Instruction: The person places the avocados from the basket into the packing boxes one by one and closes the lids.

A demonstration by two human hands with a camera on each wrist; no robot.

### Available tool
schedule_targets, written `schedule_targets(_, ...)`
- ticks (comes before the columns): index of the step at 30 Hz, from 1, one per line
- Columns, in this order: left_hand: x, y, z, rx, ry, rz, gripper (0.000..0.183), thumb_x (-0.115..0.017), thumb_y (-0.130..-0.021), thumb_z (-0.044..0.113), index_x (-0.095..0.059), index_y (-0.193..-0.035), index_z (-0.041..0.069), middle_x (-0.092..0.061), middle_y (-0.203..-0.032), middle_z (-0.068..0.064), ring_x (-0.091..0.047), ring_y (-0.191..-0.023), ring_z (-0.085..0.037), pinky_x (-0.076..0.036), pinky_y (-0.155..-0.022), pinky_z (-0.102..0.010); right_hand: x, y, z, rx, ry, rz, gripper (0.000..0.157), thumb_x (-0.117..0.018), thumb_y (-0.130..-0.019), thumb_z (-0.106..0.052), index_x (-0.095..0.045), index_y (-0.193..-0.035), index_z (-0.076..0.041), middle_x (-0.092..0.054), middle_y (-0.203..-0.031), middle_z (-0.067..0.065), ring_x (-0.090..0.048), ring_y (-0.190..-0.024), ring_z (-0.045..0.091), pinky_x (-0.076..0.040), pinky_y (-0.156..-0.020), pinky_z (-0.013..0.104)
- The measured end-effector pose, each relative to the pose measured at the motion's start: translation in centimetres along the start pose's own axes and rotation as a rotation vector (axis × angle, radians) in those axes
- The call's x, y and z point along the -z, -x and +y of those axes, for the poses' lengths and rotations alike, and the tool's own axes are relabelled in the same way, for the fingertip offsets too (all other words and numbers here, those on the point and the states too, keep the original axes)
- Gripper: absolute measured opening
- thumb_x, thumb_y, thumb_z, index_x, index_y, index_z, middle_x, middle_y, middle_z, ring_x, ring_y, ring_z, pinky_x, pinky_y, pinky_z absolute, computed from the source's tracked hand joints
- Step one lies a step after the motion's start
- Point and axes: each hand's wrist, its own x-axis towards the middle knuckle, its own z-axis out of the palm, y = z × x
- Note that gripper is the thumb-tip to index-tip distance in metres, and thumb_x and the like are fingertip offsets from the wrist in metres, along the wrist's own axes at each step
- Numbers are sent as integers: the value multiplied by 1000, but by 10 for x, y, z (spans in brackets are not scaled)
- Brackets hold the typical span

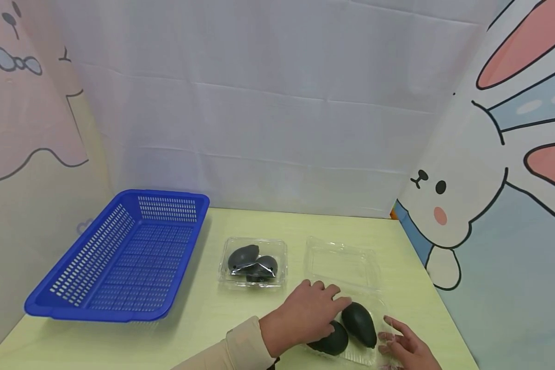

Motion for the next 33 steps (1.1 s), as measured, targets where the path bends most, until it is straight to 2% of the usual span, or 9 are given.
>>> schedule_targets(4,0,1,-3,10,23,8,53,-73,-93,51,-56,-142,41,-58,-126,14,-56,-100,-10,-46,-85,-30,0,-1,-1,16,4,-13,28,-52,-110,-28,-55,-117,-54,-66,-128,15,-67,-112,33,-58,-86,51)
schedule_targets(8,1,3,-8,25,32,27,57,-73,-92,54,-55,-144,39,-58,-130,14,-58,-105,-10,-47,-84,-30,0,-1,-2,22,3,-23,31,-50,-111,-26,-55,-115,-56,-66,-128,14,-67,-112,34,-58,-87,52)
schedule_targets(14,-2,4,-16,52,67,79,59,-70,-94,53,-53,-148,34,-58,-136,11,-58,-113,-13,-49,-85,-32,0,-2,-3,19,14,-6,28,-51,-110,-27,-55,-120,-53,-66,-127,14,-67,-112,36,-58,-86,53)
schedule_targets(19,-8,3,-25,63,135,90,64,-67,-96,54,-48,-153,31,-51,-148,7,-55,-126,-15,-51,-90,-32,1,-1,-3,22,44,12,25,-49,-111,-30,-54,-124,-50,-64,-130,21,-67,-112,38,-58,-85,53)
schedule_targets(21,-8,3,-27,69,199,83,67,-67,-97,53,-45,-155,29,-47,-153,4,-51,-133,-16,-50,-94,-33,0,-2,-5,14,65,41,31,-49,-111,-31,-53,-141,-37,-62,-132,26,-67,-112,39,-58,-85,53)
schedule_targets(23,-9,4,-29,76,268,87,69,-67,-98,52,-43,-157,27,-43,-157,1,-48,-137,-18,-50,-98,-35,-1,-2,-8,4,95,82,47,-50,-110,-34,-44,-155,-19,-60,-135,29,-66,-113,39,-58,-84,53)
schedule_targets(26,-10,5,-31,89,357,108,71,-67,-99,49,-40,-159,24,-39,-160,-3,-46,-140,-21,-49,-101,-36,-4,-3,-14,-21,135,148,70,-52,-109,-37,-24,-158,6,-57,-138,31,-65,-114,39,-59,-83,52)
schedule_targets(30,-14,4,-32,114,486,130,71,-66,-100,46,-37,-160,21,-34,-163,-7,-43,-144,-23,-46,-106,-37,-6,-5,-20,-51,156,218,74,-55,-107,-39,-24,-159,4,-54,-141,31,-66,-114,37,-59,-83,51)
schedule_targets(33,-16,4,-33,139,611,121,72,-66,-100,45,-35,-161,22,-29,-166,-8,-36,-148,-24,-44,-108,-37,-4,-9,-24,-54,186,236,74,-54,-108,-39,-23,-158,5,-50,-143,36,-65,-114,39,-58,-85,51)
